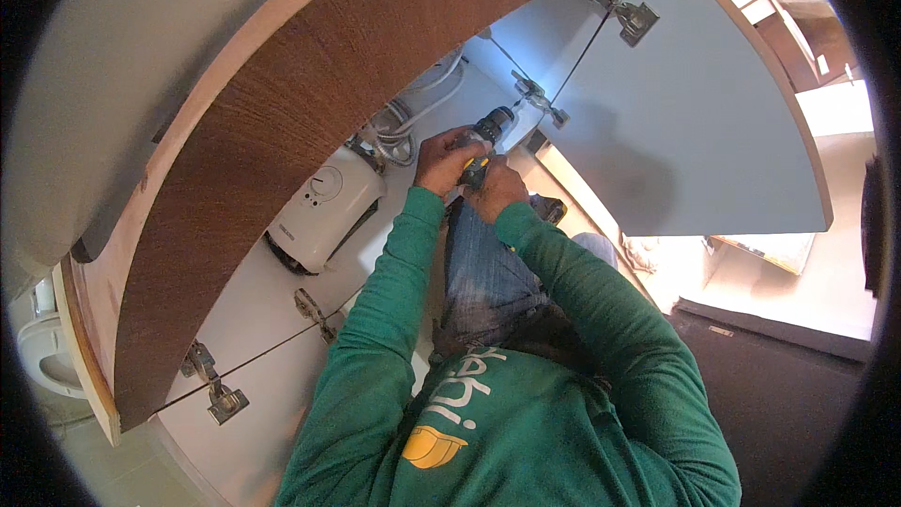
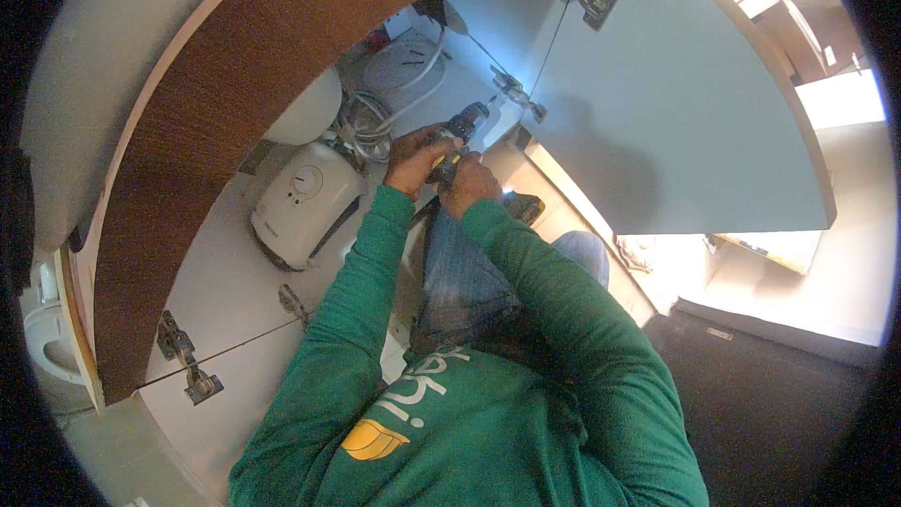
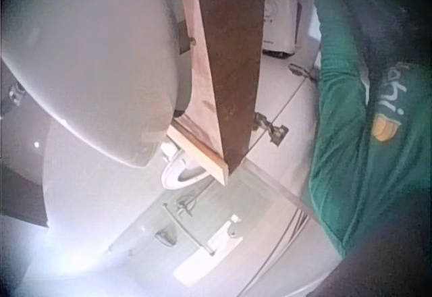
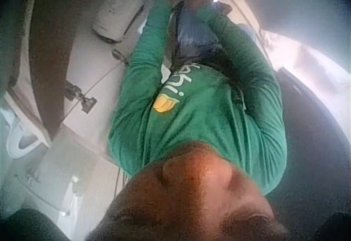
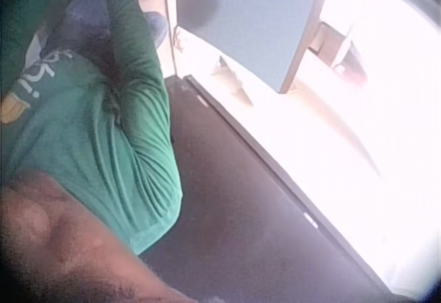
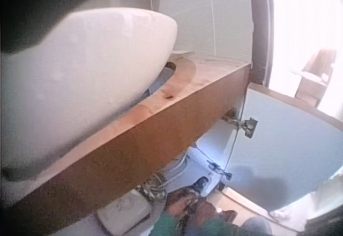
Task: The person sits on the floor and uses a cordless drill to attach metal hinges to a white cabinet door under a bathroom sink. They repeatedly position the door, align the hinges, and drive screws into the cabinet frame.
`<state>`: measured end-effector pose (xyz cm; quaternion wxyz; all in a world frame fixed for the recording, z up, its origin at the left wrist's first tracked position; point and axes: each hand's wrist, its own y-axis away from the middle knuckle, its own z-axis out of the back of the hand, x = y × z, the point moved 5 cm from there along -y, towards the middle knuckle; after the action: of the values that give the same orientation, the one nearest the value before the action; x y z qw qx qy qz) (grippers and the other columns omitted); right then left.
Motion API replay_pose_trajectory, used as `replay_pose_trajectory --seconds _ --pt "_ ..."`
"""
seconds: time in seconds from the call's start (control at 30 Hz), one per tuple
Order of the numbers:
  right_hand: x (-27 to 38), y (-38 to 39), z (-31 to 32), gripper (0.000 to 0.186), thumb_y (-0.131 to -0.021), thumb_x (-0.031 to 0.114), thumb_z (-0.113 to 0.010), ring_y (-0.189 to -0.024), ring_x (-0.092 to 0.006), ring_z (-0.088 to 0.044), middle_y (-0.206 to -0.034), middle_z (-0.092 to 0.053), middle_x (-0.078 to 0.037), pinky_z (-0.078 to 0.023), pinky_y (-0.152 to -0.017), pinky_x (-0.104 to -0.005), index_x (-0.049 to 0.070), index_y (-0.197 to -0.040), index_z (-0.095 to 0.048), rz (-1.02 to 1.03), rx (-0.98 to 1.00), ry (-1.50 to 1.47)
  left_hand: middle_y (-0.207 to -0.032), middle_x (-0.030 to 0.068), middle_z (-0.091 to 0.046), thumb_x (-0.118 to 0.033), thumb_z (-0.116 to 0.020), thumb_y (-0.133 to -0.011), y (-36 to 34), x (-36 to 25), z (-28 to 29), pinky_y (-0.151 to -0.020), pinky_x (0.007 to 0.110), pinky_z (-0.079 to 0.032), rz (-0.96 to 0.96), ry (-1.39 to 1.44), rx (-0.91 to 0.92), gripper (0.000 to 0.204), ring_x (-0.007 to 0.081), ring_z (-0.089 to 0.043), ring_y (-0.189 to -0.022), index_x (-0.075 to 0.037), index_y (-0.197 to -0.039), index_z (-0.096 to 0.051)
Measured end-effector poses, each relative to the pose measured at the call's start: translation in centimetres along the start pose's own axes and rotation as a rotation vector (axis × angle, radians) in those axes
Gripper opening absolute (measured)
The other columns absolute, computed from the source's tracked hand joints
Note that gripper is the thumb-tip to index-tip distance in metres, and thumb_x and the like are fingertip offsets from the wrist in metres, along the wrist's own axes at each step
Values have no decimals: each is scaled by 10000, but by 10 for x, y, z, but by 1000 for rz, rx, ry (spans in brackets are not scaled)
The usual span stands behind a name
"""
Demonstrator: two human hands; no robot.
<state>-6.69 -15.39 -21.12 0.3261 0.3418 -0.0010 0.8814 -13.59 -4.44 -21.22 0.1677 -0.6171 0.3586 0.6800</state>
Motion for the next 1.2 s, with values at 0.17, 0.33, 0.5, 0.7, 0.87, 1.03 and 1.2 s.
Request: replay_pose_trajectory --seconds 0.17,0.33,0.5,0.7,0.87,1.03,1.2 --pt "-3 -1 -5 657 -753 282 -796 -909 -433 -673 -934 -661 -289 -545 -794 -482 -123 -1130 -441 8 -13 -4 -997 98 -704 -208 -822 -745 0 3 1 -736 299 -547 -12 43 -4 505 167 -666 -826 21 -1170 -673" --pt "-8 -5 -10 631 -767 292 -772 -922 -417 -677 -973 -667 -269 -548 -812 -484 -102 -1147 -460 -13 25 14 -1014 107 -699 -202 -819 -745 5 -3 -1 -743 300 -556 23 28 -33 538 164 -667 -832 32 -1200 -653" --pt "-6 -1 -9 613 -751 242 -795 -893 -429 -678 -913 -663 -290 -551 -771 -479 -114 -1115 -455 22 -17 7 -998 105 -708 -186 -805 -745 10 -7 -2 -760 283 -545 29 74 -17 525 142 -658 -845 39 -1197 -658" --pt "1 3 -8 633 -751 248 -795 -881 -434 -679 -909 -665 -289 -553 -779 -471 -117 -1130 -442 2 -3 22 -1017 126 -705 -208 -810 -756 5 6 3 -775 298 -546 19 41 -19 529 165 -663 -863 40 -1196 -655" --pt "-5 5 -5 655 -761 243 -783 -899 -434 -677 -927 -662 -296 -552 -784 -471 -114 -1163 -409 -34 0 -32 -1018 139 -708 -264 -779 -789 -2 2 5 -829 332 -530 -22 -144 56 498 196 -664 -909 33 -1172 -666" --pt "3 11 -2 689 -774 247 -770 -908 -425 -679 -934 -663 -292 -550 -776 -482 -129 -1185 -364 -37 18 38 -1105 174 -704 -366 -661 -888 -46 -35 -6 -865 425 -524 -396 -463 -178 394 343 -680 -995 -27 -1085 -703" --pt "-44 -20 -47 501 -999 302 -443 -889 -427 -686 -916 -678 -295 -548 -735 -499 -97 -1301 -425 -167 -7 -103 -1115 148 -701 -338 -662 -880 -82 -84 -88 -895 431 -530 -243 -889 -143 322 338 -672 -1028 -91 -1078 -721"
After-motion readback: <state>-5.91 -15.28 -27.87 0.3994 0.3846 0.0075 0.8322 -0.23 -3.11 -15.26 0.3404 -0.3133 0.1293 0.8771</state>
